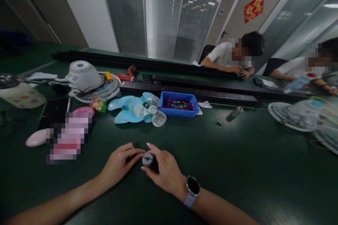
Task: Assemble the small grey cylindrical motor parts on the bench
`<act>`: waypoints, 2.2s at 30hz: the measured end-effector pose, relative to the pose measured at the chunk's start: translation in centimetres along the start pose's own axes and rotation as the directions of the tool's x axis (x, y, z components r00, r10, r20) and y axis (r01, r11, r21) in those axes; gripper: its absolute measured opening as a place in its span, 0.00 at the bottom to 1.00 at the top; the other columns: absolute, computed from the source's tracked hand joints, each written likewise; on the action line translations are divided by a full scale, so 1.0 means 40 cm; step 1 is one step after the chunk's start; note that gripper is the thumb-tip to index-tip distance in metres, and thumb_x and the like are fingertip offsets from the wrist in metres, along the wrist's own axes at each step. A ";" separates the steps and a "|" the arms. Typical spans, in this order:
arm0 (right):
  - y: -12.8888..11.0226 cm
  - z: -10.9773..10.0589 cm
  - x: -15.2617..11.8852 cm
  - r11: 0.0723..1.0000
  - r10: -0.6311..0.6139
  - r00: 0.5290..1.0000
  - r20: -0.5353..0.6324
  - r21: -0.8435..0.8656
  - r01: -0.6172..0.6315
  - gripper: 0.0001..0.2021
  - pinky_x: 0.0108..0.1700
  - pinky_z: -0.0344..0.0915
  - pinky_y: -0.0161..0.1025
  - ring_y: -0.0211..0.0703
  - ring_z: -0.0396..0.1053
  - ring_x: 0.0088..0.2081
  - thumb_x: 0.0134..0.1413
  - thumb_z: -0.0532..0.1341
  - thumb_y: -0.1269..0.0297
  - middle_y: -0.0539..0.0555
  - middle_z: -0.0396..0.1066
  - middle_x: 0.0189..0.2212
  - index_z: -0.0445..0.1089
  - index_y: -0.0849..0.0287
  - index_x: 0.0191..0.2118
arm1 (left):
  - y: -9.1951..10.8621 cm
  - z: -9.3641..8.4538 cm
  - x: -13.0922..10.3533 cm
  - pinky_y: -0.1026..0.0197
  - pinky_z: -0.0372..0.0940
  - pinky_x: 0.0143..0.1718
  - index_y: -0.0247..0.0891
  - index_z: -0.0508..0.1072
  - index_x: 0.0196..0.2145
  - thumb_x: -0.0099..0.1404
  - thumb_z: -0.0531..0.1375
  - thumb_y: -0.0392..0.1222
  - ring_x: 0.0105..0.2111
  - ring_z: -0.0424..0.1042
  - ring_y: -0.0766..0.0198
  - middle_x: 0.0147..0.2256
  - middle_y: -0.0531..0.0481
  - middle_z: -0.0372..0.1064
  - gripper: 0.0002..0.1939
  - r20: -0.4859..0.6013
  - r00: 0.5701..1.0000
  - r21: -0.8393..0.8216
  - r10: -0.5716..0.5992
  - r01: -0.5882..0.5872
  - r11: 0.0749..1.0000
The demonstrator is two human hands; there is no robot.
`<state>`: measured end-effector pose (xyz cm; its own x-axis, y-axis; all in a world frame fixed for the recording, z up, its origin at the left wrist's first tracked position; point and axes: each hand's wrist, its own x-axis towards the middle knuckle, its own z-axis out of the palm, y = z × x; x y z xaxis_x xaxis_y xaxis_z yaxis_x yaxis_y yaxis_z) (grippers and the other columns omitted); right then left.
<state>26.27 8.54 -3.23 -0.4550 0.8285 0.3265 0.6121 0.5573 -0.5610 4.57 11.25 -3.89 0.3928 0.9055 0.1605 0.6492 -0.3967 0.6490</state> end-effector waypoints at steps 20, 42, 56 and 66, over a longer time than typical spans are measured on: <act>0.318 -0.335 -0.220 0.820 0.368 0.810 -0.456 -0.253 -0.514 0.28 0.44 0.71 0.47 0.51 0.75 0.42 0.57 0.57 0.43 0.59 0.75 0.45 0.63 0.56 0.57 | 0.011 -0.013 0.005 0.60 0.61 0.37 0.38 0.69 0.33 0.69 0.47 0.39 0.34 0.68 0.61 0.32 0.50 0.67 0.12 -0.159 0.985 -0.236 -0.068 0.029 0.971; -0.005 -0.047 0.069 0.993 0.075 0.987 0.145 -0.105 -0.060 0.19 0.34 0.64 0.37 0.36 0.67 0.30 0.56 0.63 0.49 0.48 0.71 0.33 0.72 0.46 0.52 | 0.010 -0.013 0.008 0.61 0.56 0.32 0.39 0.60 0.20 0.64 0.45 0.37 0.27 0.63 0.63 0.23 0.53 0.59 0.15 -0.135 0.990 -0.223 -0.048 0.016 0.975; 0.068 -0.156 0.034 0.968 0.144 0.971 -0.188 -0.179 -0.178 0.16 0.33 0.63 0.37 0.39 0.66 0.29 0.63 0.56 0.50 0.51 0.70 0.28 0.76 0.53 0.42 | 0.011 -0.009 0.010 0.62 0.53 0.29 0.39 0.57 0.20 0.64 0.45 0.40 0.24 0.61 0.65 0.21 0.55 0.56 0.15 -0.093 0.993 -0.198 -0.074 0.054 0.979; 0.271 -0.401 -0.185 0.690 0.258 0.731 -0.632 -0.409 -0.597 0.23 0.32 0.61 0.39 0.42 0.66 0.28 0.61 0.53 0.45 0.56 0.73 0.31 0.77 0.57 0.39 | 0.011 -0.010 0.014 0.63 0.52 0.27 0.39 0.55 0.17 0.62 0.45 0.42 0.22 0.59 0.66 0.18 0.56 0.53 0.16 -0.078 0.992 -0.150 -0.097 0.085 0.985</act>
<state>46.66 9.35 0.49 0.2339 0.7844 0.5745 0.9585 -0.0871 -0.2713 4.80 11.63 -3.20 0.2755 0.9488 0.1543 0.5749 -0.2913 0.7646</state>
